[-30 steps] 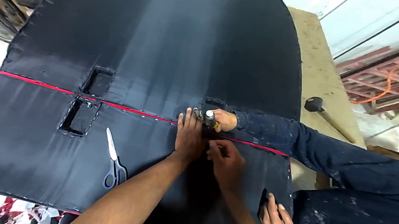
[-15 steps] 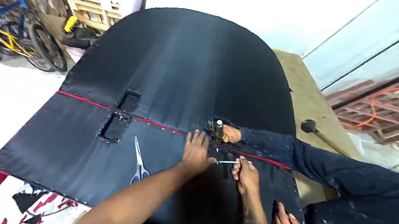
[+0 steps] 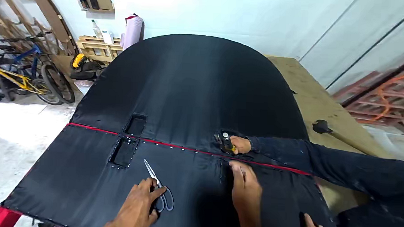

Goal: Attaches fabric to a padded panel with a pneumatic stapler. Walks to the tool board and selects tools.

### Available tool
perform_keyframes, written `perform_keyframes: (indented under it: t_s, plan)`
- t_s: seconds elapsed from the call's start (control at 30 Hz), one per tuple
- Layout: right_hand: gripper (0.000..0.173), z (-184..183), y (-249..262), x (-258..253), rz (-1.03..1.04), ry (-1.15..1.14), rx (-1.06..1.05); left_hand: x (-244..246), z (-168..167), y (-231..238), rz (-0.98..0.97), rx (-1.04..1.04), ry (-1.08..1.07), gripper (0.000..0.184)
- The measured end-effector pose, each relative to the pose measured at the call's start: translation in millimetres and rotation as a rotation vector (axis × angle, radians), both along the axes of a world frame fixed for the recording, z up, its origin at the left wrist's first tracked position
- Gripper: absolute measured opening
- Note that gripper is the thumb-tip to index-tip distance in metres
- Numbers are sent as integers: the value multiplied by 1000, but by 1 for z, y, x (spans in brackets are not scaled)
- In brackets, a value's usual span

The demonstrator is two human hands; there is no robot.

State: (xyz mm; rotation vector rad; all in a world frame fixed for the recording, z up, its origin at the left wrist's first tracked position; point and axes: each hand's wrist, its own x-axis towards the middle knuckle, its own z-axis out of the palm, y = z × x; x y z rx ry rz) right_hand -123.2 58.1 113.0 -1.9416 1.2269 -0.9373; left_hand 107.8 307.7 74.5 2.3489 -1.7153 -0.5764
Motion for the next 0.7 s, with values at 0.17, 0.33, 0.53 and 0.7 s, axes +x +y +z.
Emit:
perform_keyframes:
  t_s: [0.17,0.33,0.53,0.7]
  plan:
    - [43,14,-64,37,42,150,-161,44,-1,-25,-283,11,-137,54]
    - [27,13,-65,68,-2,276,-200,62,2,-30,-547,6,-64,30]
    - [28,25,-52,90,-100,497,-129,77,41,54,-241,-173,232,24]
    - [63,26,-45,95,-27,537,-51,123,47,195,90,-243,313,32]
